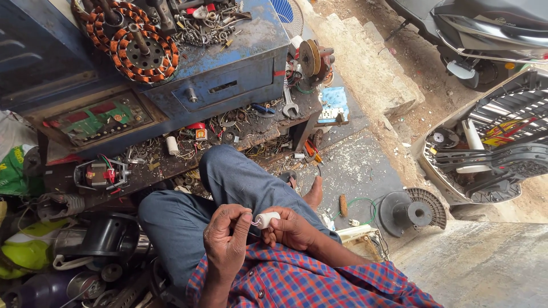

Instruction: The person strips the ends of wires on a capacitor by hand and then twists them onto the terminals of a motor armature. They use a screwdriver to secure the connections and wrap the wires around the armature's commutator.

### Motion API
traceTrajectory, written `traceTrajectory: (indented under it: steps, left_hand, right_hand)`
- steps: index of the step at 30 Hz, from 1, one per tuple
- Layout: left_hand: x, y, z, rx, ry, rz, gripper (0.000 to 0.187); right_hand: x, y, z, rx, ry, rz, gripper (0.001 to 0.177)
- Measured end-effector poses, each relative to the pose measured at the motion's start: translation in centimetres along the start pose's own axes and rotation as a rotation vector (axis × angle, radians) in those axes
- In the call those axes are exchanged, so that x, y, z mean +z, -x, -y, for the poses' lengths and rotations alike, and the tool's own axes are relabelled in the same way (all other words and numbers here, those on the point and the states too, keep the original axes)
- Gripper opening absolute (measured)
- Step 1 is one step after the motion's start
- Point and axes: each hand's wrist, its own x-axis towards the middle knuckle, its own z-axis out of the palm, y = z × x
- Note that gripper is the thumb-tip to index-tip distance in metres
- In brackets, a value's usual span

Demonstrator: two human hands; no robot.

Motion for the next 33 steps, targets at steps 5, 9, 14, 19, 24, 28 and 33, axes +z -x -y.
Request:
traceTrajectory:
  steps: [5,9,14,19,24,28,33]
  left_hand:
    - [-0.1,0.2,0.5,-0.032,0.048,0.004,0.006]
    - [0.1,0.2,0.6,-0.052,0.093,0.006,0.006]
    - [0.3,0.0,0.2,-0.038,0.101,0.014,0.007]
    - [0.1,0.1,0.7,-0.046,0.105,0.022,0.007]
    - [0.1,0.0,0.5,-0.056,0.101,0.044,0.007]
    - [0.2,-0.1,0.5,-0.086,0.119,0.036,0.009]
    - [0.0,-0.2,0.9,-0.069,0.023,0.032,0.007]
  right_hand:
    - [0.3,-0.1,0.1,0.001,-0.032,-0.001,0.037]
    - [0.7,-0.1,0.3,0.000,-0.052,-0.006,0.036]
    - [0.5,-0.2,0.1,-0.004,-0.065,-0.004,0.036]
    - [0.8,-0.3,0.3,-0.007,-0.073,0.006,0.037]
    - [1.1,-0.2,0.7,0.002,-0.138,0.031,0.040]
    - [0.6,-0.2,0.5,-0.007,-0.119,0.064,0.038]
    - [0.6,-0.3,0.7,0.002,-0.120,0.093,0.039]
